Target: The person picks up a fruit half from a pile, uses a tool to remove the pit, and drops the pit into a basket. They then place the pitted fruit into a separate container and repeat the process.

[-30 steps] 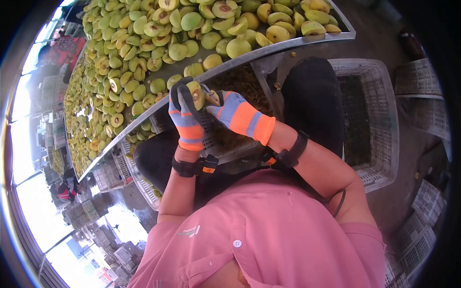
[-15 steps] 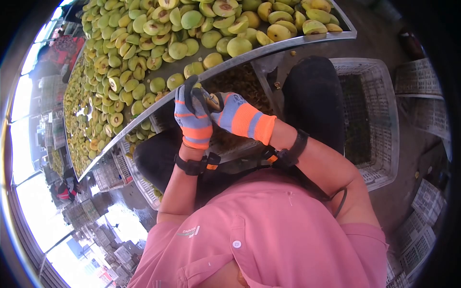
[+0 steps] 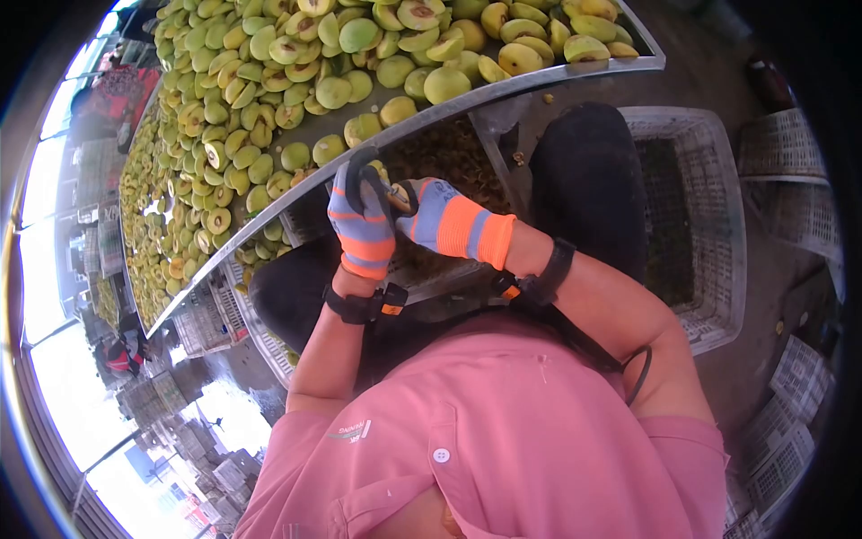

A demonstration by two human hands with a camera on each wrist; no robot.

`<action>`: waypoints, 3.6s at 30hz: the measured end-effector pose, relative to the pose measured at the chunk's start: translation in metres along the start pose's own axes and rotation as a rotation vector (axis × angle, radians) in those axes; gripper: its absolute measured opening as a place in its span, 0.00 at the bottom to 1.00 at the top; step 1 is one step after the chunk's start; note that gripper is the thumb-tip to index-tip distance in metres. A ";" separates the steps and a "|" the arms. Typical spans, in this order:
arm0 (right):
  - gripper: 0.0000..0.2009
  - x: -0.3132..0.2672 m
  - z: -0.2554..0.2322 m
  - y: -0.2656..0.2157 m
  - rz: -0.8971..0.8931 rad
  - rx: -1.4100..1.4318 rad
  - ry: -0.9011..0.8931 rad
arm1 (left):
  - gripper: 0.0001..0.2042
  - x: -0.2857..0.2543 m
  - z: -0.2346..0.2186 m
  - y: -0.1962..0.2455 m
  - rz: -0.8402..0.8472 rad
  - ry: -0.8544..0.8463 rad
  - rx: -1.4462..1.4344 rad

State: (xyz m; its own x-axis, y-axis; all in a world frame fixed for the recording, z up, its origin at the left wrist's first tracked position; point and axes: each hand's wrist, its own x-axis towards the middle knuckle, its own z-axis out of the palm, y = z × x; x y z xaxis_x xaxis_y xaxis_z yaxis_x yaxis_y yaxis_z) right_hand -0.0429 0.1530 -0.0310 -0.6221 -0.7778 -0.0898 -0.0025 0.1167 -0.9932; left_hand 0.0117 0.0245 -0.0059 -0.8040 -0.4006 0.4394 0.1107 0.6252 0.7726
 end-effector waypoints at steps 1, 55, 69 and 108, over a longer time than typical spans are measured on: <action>0.11 0.001 0.002 -0.002 -0.019 -0.058 0.017 | 0.12 -0.001 0.001 0.002 -0.081 0.014 -0.076; 0.07 -0.025 -0.048 -0.044 0.424 0.598 -0.584 | 0.11 0.019 -0.031 0.044 -0.346 -0.483 -0.409; 0.08 -0.026 -0.029 -0.044 0.438 1.094 -0.846 | 0.12 -0.010 -0.038 0.034 -0.284 -0.217 -0.462; 0.06 -0.011 0.015 0.002 0.453 0.171 -0.171 | 0.11 -0.148 -0.337 -0.231 -0.817 1.040 0.313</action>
State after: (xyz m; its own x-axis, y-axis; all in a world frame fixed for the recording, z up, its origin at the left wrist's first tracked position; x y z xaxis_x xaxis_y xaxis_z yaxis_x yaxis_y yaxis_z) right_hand -0.0241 0.1526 -0.0331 -0.3943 -0.7642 -0.5105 0.3743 0.3738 -0.8486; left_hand 0.3021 -0.2867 -0.0954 0.2490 -0.9557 0.1571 -0.4291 0.0365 0.9025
